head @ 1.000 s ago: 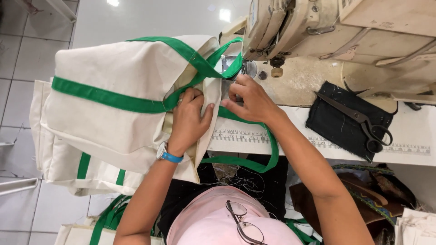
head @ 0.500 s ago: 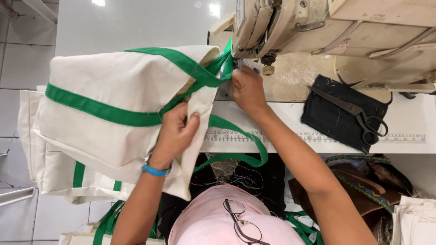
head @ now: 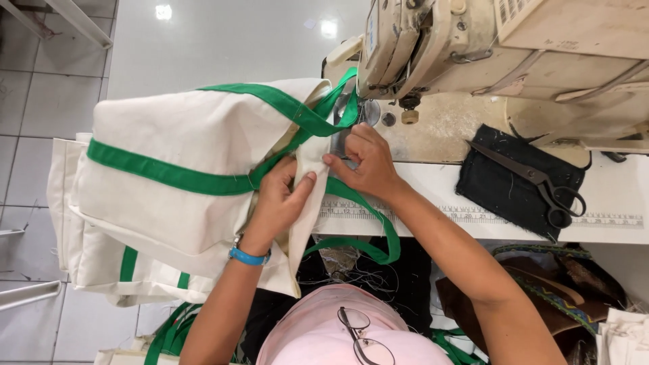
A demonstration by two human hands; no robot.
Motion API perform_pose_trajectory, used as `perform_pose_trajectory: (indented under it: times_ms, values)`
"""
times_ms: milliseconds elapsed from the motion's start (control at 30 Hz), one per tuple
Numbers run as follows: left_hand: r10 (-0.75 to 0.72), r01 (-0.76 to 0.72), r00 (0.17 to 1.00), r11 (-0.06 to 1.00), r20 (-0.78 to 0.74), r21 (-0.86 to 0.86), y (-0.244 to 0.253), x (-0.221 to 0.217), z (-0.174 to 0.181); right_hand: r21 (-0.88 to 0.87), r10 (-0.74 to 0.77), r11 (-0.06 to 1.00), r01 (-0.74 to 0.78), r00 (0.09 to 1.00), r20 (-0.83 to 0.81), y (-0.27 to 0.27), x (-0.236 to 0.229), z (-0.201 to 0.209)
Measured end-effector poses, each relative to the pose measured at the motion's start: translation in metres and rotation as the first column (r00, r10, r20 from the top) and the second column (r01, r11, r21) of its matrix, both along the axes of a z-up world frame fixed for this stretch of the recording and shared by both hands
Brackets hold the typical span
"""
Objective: Sewing the edges and straps of canvas tote bags using an industrial sewing machine and trimming threads with scissors
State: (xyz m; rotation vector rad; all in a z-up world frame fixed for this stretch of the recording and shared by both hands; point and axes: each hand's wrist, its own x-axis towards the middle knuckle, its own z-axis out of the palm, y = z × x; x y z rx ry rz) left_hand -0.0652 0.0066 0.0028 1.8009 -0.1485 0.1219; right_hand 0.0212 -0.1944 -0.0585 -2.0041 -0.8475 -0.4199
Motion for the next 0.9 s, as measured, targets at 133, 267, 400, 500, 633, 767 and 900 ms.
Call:
perform_pose_trajectory:
  times_ms: [133,267,400,500,633,767,900]
  values:
    - [-0.029,0.026,0.998,0.998,0.050,0.061,-0.006,-0.008,-0.020,-0.044,-0.131,0.989,0.145,0.966,0.224,0.007,0.001,-0.014]
    - [-0.084,0.083,0.996,0.981,-0.001,-0.174,0.004,-0.024,0.006,-0.205,-0.290,0.910,0.361,0.906,0.308,-0.016,0.032,-0.077]
    - [-0.088,0.081,0.996,0.975,-0.023,-0.205,0.018,-0.027,-0.001,-0.198,-0.243,0.908,0.370,0.848,0.471,-0.005,0.021,-0.040]
    - [-0.059,0.042,0.996,0.968,-0.062,-0.248,0.022,-0.021,-0.004,-0.057,-0.196,0.964,0.261,0.837,0.511,0.006,0.005,-0.006]
    - [-0.069,0.039,0.986,0.981,-0.153,-0.192,0.013,-0.020,0.019,-0.020,-0.106,0.989,0.144,0.814,0.571,0.018,-0.001,0.015]
    - [-0.077,0.054,0.980,0.991,-0.185,-0.126,0.014,-0.025,-0.005,-0.048,-0.073,0.987,0.153,0.692,0.718,0.019,0.002,0.009]
    - [-0.163,0.148,0.964,0.985,-0.212,-0.086,0.034,-0.027,-0.058,-0.073,-0.071,0.981,0.177,0.690,0.720,0.021,0.009,0.017]
